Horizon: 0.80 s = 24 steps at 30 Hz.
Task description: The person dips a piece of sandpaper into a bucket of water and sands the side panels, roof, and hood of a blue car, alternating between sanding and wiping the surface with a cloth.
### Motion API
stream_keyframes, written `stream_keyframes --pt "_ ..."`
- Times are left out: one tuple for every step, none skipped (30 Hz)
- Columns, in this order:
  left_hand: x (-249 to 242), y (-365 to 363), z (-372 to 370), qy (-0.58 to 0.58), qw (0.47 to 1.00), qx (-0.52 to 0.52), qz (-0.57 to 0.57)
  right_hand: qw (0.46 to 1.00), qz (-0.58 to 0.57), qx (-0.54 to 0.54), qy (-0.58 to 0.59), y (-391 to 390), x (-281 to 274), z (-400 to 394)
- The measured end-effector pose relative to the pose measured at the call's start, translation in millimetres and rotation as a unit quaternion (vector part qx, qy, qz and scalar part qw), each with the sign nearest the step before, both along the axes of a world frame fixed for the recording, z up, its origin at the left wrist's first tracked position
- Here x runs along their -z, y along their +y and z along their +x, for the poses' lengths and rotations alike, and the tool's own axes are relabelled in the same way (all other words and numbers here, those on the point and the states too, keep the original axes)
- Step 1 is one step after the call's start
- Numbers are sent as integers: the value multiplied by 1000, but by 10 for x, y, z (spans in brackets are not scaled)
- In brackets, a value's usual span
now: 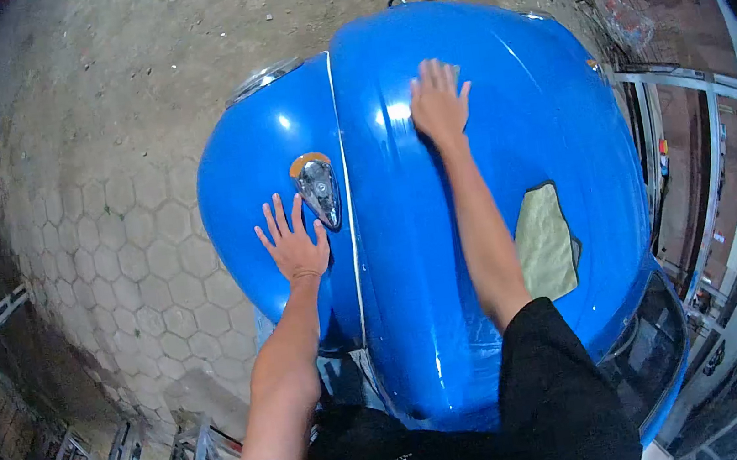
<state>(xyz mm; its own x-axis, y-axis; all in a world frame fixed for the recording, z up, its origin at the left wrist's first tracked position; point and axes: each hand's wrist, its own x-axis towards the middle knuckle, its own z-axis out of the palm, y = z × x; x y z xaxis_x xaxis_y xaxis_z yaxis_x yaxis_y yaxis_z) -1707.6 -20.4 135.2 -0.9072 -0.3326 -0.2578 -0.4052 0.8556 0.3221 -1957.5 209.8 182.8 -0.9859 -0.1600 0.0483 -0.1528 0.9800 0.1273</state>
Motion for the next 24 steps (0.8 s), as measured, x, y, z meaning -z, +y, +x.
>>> stream_keyframes --pt "-6 5 -25 -1 1000 1 1 1000 8 -20 13 -66 -12 150" --pt "-13 9 -69 2 1000 3 -1 999 3 -37 -1 -217 -211 592" --pt "-19 9 -69 3 1000 2 -2 997 -23 -66 -31 -296 -349 1099" --pt "-33 23 -30 0 1000 -3 -3 993 -64 -44 -88 -392 -555 1639" --pt "-33 36 -21 4 1000 -2 -2 984 -106 -24 -142 -433 -713 1965" --pt "-32 32 -19 9 1000 0 -3 983 -83 -17 -160 -376 -773 2032" --pt "-33 19 -25 15 1000 2 -7 982 -64 -10 -176 -304 -806 2050" --pt "-31 22 -20 15 1000 -2 -4 980 -46 -2 -193 -230 -806 2028" --pt "-48 22 -14 4 1000 -2 -2 993 -18 -4 -120 -144 -682 1757" --pt "-65 17 -30 -7 1000 -1 -1 999 9 -4 -45 -55 -491 1263" --pt "-73 16 -43 -17 1000 -3 0 999 -30 15 -20 37 -361 748" --pt "-68 18 -41 -11 1000 -3 -2 999 -46 28 -3 94 -207 259" --pt "-58 9 -42 -5 1000 -2 -5 998 -38 41 -22 61 -34 -206" --pt "-45 8 -39 -1 1000 -1 -7 997 -28 55 -41 51 77 -434" --pt "-36 11 -21 5 1000 1 -8 999 -16 19 -44 3 74 -354" --pt "-44 4 -3 5 1000 0 -10 999 -2 -13 -46 -83 77 -230" --pt "-41 3 2 8 1000 -1 -8 998 14 -45 -45 -168 24 -85" --pt "-34 16 -26 13 1000 -6 -5 991 22 -102 -80 -212 -105 259" --pt "-32 20 -44 14 1000 -4 -7 980 32 -161 -116 -237 -281 770" --pt "-31 16 -39 13 1000 -4 -8 980 -64 -140 -123 -263 -481 1240" --pt "-30 23 -26 10 1000 -6 -12 973 -109 -118 -166 -228 -712 1600" --pt "-45 16 -30 7 1000 -8 -2 970 -70 -96 -211 -107 -788 1834" --pt "-53 11 -44 1 1000 -9 2 974 -36 -92 -204 -40 -745 1796" --pt "-62 5 -38 -7 1000 -9 4 976 -4 -88 -197 12 -663 1719"
